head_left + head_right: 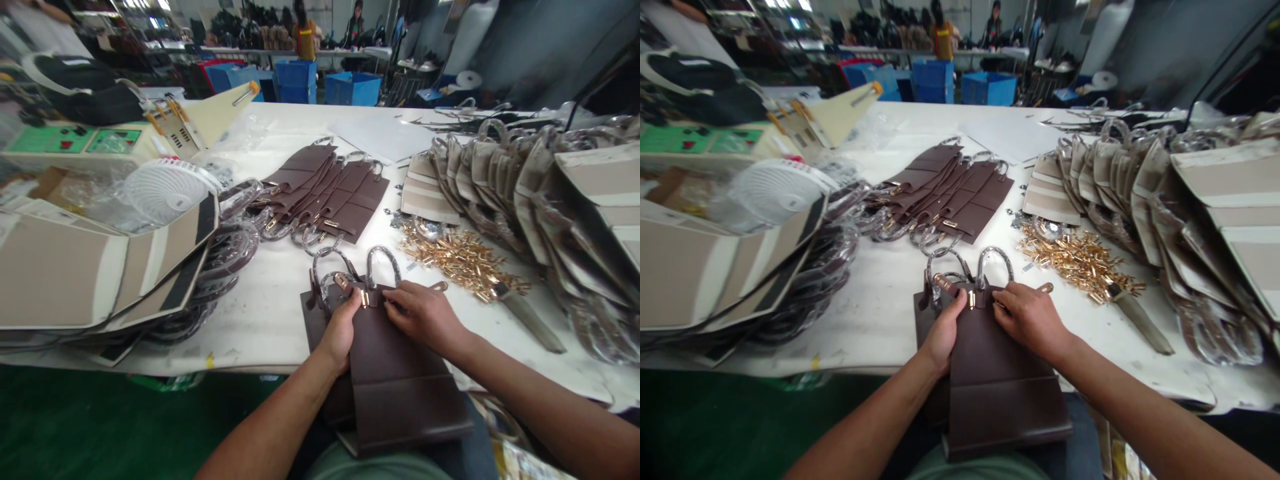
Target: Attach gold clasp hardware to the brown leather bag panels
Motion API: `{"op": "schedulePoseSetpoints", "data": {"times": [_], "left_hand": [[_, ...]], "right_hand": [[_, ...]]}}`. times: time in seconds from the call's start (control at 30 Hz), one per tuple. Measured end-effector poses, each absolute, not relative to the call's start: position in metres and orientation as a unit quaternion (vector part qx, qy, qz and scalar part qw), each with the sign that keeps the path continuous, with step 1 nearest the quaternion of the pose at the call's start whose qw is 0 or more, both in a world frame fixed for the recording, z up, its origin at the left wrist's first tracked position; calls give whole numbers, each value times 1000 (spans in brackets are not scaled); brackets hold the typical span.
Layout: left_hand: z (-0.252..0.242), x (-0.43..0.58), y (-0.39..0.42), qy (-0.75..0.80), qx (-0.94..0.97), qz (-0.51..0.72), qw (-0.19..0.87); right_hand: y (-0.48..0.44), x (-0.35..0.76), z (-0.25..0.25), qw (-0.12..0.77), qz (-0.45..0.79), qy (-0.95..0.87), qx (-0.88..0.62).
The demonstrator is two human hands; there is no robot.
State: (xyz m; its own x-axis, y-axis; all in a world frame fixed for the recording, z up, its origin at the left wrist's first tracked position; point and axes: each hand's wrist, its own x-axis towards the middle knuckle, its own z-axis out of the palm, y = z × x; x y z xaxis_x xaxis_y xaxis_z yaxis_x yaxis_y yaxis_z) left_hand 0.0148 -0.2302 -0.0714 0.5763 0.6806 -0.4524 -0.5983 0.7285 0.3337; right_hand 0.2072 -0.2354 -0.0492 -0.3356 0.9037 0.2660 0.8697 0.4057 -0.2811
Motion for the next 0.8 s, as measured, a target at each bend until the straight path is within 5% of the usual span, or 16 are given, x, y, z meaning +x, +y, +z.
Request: {"op": "schedulePoseSetpoints", "data": {"times": [0.23,0.8], "left_hand": [[-71,13,-232,300,49,331,893],[-73,15,-226,370,41,339,864]], "right_hand": [[-220,232,-25,246,271,-802,-473],[-219,232,-37,276,230,-799,-482]]}}
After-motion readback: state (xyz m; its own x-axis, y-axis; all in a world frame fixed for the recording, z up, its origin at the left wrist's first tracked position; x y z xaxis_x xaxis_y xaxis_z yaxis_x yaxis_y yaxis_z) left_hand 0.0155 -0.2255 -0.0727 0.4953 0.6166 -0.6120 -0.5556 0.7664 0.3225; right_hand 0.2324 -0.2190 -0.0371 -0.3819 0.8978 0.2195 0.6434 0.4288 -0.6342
